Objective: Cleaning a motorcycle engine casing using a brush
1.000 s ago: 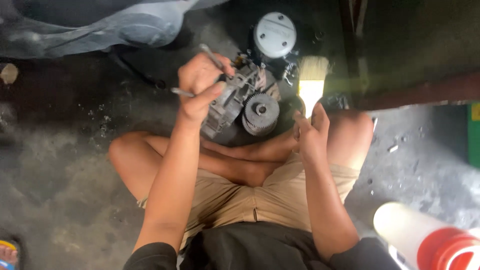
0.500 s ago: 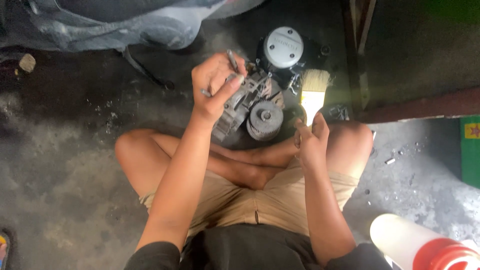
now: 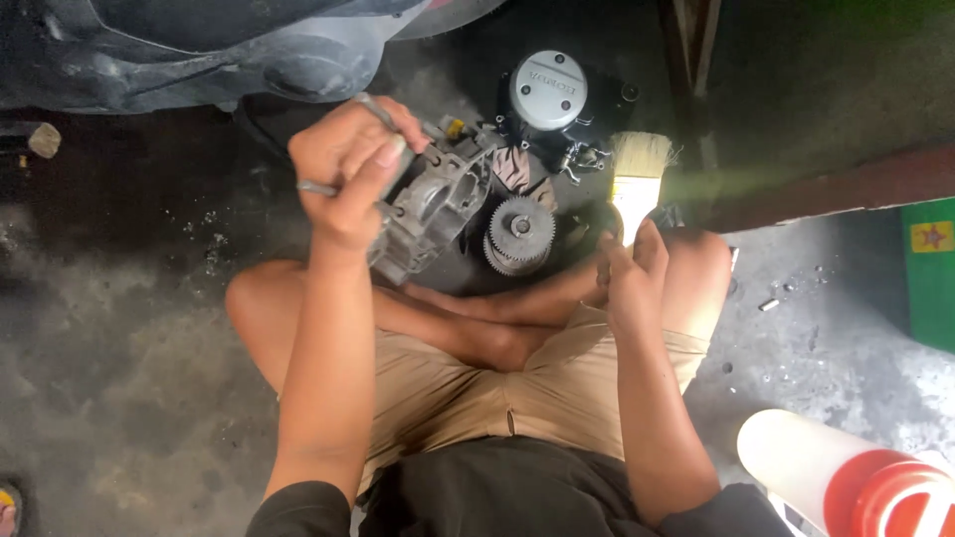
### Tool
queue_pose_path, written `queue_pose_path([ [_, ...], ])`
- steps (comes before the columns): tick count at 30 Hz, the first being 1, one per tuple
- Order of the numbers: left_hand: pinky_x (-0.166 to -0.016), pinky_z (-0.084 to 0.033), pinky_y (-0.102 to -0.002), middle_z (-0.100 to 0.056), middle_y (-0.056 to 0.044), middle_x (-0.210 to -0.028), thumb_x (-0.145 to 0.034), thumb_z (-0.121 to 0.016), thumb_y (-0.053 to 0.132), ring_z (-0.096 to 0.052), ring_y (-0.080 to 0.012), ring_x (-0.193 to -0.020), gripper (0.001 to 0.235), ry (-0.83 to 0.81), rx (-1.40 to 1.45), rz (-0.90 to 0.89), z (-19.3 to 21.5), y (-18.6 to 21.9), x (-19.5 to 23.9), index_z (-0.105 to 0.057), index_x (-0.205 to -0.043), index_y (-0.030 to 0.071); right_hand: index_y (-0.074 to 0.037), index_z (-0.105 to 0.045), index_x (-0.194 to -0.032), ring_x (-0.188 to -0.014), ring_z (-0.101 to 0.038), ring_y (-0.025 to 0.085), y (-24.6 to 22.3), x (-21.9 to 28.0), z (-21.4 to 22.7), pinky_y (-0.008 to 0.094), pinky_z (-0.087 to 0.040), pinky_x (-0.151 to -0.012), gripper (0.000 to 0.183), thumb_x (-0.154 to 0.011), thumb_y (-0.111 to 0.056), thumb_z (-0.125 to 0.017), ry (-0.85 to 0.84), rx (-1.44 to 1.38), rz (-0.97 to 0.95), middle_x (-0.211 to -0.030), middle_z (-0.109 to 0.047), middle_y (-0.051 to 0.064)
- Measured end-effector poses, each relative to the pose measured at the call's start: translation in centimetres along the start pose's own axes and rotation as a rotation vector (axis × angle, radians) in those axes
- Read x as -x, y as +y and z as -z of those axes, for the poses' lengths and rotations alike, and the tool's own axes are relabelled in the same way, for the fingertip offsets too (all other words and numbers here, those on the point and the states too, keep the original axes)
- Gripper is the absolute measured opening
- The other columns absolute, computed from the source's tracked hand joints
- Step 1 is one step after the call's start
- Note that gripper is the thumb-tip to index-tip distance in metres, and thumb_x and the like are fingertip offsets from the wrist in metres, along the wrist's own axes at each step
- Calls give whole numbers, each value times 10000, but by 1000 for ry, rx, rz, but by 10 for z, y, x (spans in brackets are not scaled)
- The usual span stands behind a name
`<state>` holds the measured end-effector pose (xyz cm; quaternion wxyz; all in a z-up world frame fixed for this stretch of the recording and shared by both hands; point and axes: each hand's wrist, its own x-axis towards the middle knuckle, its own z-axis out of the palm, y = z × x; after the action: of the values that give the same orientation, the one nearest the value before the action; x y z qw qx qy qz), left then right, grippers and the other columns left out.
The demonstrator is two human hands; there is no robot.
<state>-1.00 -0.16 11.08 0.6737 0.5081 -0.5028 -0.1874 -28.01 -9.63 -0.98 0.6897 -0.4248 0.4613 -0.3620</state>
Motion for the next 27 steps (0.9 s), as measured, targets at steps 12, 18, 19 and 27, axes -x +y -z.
queue_pose_path([
  [12, -856, -537, -369, -624, -194, -965, -851, -530, 46, -540, -246, -845, 106, 11, 5, 1, 38, 0, 19, -464, -800, -19, -84, -503, -1009, -505, -405, 43, 4, 3, -17, 194, -249, -412, 106, -976, -14, -576, -31, 108, -62, -749, -499, -2],
  [18, -834, -526, -337, -615, -171, -921, -836, -517, 50, -548, -229, -822, 209, 75, 19, 50, 36, -6, 24, -616, -950, -95, -86, -479, -998, -513, -392, 38, 7, 4, -26, 184, -256, -423, 138, -973, -11, -593, -69, 136, -68, -771, -511, 3],
  [19, -834, -526, -337, -615, -171, -921, -836, -517, 50, -548, -229, -822, 209, 75, 21, 48, 34, -8, 24, -616, -950, -95, -86, -479, -998, -513, -392, 38, 6, 4, -27, 184, -256, -423, 138, -973, -11, -593, -68, 137, -66, -771, -511, 3],
  [27, -731, -550, -369, -642, -215, -704, -918, -626, 122, -631, -273, -672, 285, -28, 57, -153, 29, -35, 18, -676, -777, -121, 56, -619, -1022, -510, -435, 116, 10, 2, -27, 265, -323, -435, 151, -957, -60, -691, -170, 423, 148, -714, -456, 74],
])
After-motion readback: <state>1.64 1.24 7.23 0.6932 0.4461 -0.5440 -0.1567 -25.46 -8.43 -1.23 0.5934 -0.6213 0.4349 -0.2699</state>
